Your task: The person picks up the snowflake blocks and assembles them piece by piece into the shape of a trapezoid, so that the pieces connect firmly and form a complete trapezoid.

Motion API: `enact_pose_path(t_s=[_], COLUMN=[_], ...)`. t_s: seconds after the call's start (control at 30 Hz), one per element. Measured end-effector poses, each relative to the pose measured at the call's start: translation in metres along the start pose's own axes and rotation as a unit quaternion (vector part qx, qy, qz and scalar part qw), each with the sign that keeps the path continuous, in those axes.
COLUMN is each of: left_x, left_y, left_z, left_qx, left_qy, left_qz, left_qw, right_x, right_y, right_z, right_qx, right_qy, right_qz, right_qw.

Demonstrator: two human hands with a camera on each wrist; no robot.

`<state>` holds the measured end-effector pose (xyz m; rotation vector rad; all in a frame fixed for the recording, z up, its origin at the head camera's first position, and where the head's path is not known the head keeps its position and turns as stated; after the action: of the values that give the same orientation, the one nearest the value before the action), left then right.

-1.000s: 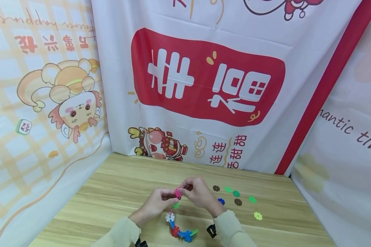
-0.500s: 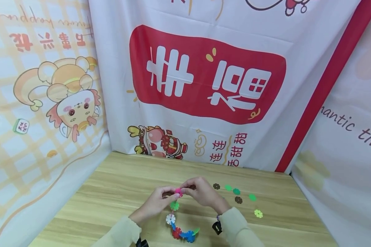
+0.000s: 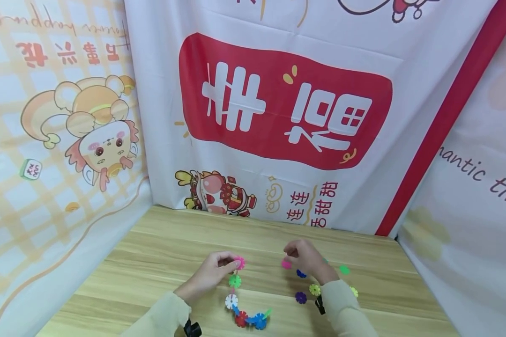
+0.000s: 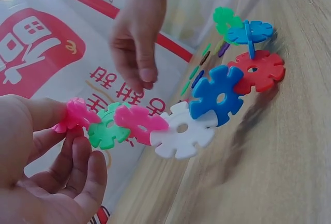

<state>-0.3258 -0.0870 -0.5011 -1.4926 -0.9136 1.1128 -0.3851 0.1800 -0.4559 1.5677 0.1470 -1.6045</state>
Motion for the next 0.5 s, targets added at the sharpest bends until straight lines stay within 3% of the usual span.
enact_pose_path(t_s=[0.23,0.5], left_x=[-0.001,-0.004], left_y=[0.002,0.003], left_z=[0.0,0.002], left_qx=[-0.004,-0.002], left_qy=[0.003,0.002], left_qz=[-0.007,-0.014], left_qw=[1.0,0.9999], right_x=[0.025,0.042], right_y=[-0.023,-0.033], right_z=[-0.006,0.004], right_qx=[0.026,0.033], right_qy=[-0.023,-0.012], right_qz=[-0.029,-0.031], right_qw=[0.999,0.9989])
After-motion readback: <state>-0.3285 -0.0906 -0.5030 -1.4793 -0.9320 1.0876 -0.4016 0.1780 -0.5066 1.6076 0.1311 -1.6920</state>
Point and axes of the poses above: each hand's wrist, its own z-axis towards the middle knuckle, its own x-axis out of the palm, y = z × x, the point moved 6 cm from there along z, towards the middle knuckle, and after that the axes turned 10 degrees about -x, right-handed, at the moved point
